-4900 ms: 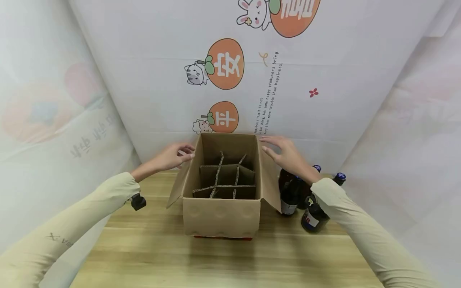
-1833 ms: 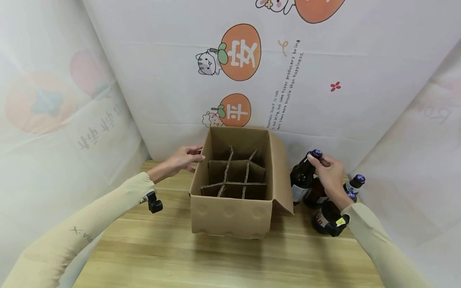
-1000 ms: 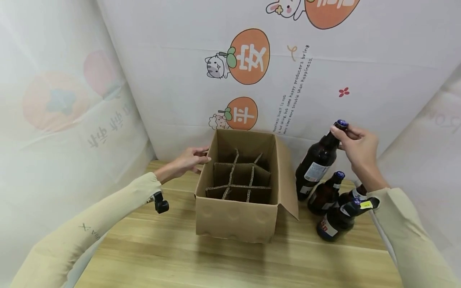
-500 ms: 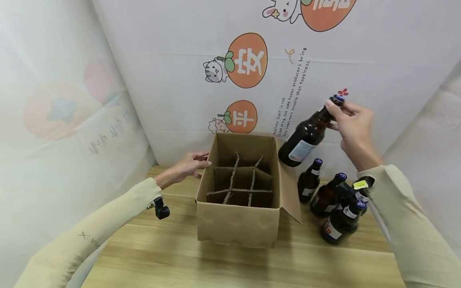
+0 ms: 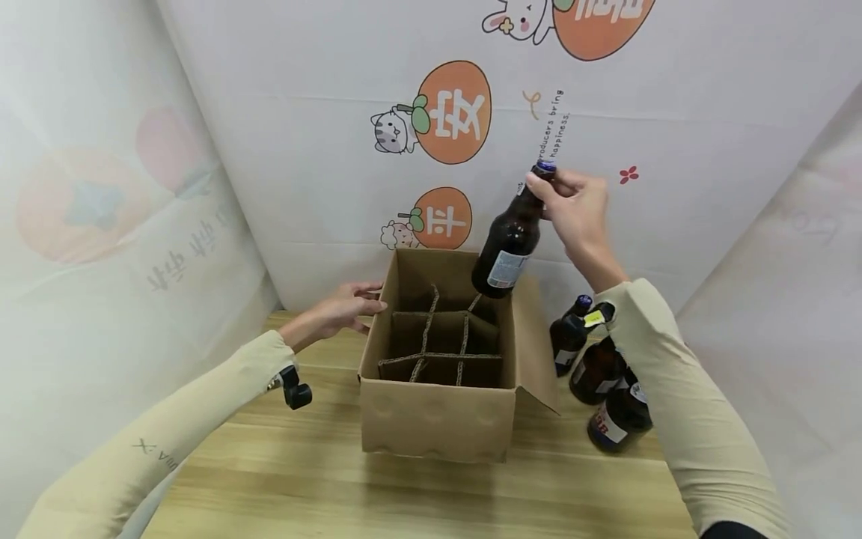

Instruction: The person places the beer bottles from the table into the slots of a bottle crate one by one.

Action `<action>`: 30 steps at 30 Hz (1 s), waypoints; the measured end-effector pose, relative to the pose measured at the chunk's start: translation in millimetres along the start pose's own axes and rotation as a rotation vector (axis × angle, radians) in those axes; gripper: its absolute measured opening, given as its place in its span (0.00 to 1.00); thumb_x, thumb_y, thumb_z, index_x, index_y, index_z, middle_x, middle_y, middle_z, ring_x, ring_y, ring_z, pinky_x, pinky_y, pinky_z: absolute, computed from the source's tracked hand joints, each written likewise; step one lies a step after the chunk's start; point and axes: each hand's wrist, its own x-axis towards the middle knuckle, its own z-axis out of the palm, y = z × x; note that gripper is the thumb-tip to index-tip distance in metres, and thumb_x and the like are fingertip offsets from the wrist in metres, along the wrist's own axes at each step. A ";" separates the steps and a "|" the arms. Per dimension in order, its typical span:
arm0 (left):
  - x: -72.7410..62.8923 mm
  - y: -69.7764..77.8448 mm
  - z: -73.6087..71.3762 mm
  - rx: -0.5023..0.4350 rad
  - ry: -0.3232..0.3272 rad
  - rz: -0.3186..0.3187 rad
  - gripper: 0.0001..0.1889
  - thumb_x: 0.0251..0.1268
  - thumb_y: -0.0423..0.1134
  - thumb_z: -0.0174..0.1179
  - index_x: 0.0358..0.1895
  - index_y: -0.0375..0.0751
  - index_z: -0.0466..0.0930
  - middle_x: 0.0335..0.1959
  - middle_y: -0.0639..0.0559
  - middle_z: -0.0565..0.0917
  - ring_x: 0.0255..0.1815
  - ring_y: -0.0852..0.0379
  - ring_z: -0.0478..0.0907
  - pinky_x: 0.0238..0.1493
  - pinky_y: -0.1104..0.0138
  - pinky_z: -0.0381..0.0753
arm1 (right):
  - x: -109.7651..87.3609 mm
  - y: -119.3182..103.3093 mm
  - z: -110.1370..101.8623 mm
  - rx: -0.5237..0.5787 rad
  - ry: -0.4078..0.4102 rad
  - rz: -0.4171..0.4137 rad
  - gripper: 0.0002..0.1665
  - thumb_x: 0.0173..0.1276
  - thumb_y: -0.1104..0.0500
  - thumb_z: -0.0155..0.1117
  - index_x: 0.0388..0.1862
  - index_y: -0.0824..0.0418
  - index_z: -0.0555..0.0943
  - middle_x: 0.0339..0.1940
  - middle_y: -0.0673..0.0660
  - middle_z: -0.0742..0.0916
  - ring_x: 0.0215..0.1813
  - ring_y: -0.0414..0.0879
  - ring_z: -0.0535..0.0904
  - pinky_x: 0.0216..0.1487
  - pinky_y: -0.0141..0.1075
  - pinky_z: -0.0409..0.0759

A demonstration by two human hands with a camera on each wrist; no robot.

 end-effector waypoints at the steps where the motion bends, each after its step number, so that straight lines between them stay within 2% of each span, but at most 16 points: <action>1: -0.2 0.0 -0.4 -0.002 -0.004 0.000 0.38 0.75 0.26 0.57 0.84 0.38 0.53 0.81 0.33 0.62 0.76 0.33 0.69 0.56 0.47 0.90 | 0.7 2.5 4.8 0.001 -0.005 -0.001 0.23 0.65 0.62 0.79 0.57 0.69 0.86 0.38 0.47 0.94 0.39 0.39 0.91 0.38 0.32 0.91; 4: 0.0 -0.4 -0.8 -0.001 -0.012 0.005 0.38 0.76 0.26 0.56 0.84 0.39 0.52 0.81 0.31 0.62 0.76 0.33 0.69 0.58 0.46 0.89 | 2.0 10.6 19.6 -0.019 -0.021 0.002 0.23 0.66 0.61 0.78 0.57 0.71 0.86 0.37 0.46 0.93 0.38 0.39 0.91 0.38 0.32 0.91; 6: -0.2 -0.1 -0.8 0.004 -0.010 0.009 0.38 0.76 0.27 0.56 0.85 0.39 0.52 0.81 0.31 0.62 0.75 0.33 0.70 0.58 0.46 0.89 | 2.1 15.9 30.5 -0.048 -0.035 0.014 0.25 0.67 0.60 0.77 0.59 0.72 0.85 0.39 0.48 0.94 0.38 0.38 0.90 0.39 0.32 0.91; 9: 0.7 -0.5 -1.7 0.016 -0.006 0.012 0.38 0.77 0.27 0.57 0.85 0.41 0.52 0.82 0.32 0.60 0.75 0.34 0.70 0.58 0.47 0.89 | 2.0 26.4 47.9 -0.106 -0.055 0.020 0.26 0.69 0.59 0.76 0.61 0.72 0.83 0.46 0.55 0.94 0.38 0.37 0.90 0.41 0.32 0.91; 14: 1.2 -3.4 -3.6 0.030 -0.002 0.028 0.38 0.77 0.28 0.58 0.85 0.42 0.52 0.82 0.31 0.60 0.74 0.34 0.71 0.56 0.47 0.90 | 1.9 47.7 73.1 -0.137 -0.077 0.044 0.25 0.71 0.57 0.74 0.61 0.71 0.84 0.56 0.66 0.89 0.38 0.37 0.90 0.45 0.34 0.92; 20: 1.2 -4.2 -3.2 0.037 -0.006 0.029 0.37 0.78 0.30 0.56 0.85 0.42 0.53 0.82 0.31 0.59 0.76 0.35 0.70 0.58 0.45 0.89 | 3.2 69.0 94.9 -0.183 -0.082 0.051 0.26 0.72 0.53 0.73 0.60 0.69 0.85 0.57 0.67 0.88 0.39 0.37 0.90 0.43 0.33 0.92; 24: 1.0 -4.3 -3.7 0.045 -0.005 0.030 0.36 0.78 0.31 0.57 0.85 0.42 0.54 0.82 0.31 0.59 0.76 0.35 0.69 0.58 0.46 0.89 | 5.6 82.2 107.7 -0.170 -0.073 0.037 0.22 0.72 0.54 0.73 0.57 0.69 0.87 0.54 0.67 0.90 0.40 0.41 0.92 0.42 0.33 0.92; 30: 0.9 -5.8 -4.3 0.048 0.000 0.026 0.37 0.78 0.31 0.58 0.84 0.42 0.54 0.82 0.32 0.60 0.76 0.35 0.69 0.58 0.46 0.89 | 6.5 100.9 121.6 -0.139 -0.056 0.069 0.23 0.74 0.57 0.71 0.61 0.71 0.85 0.55 0.67 0.90 0.50 0.53 0.91 0.48 0.35 0.92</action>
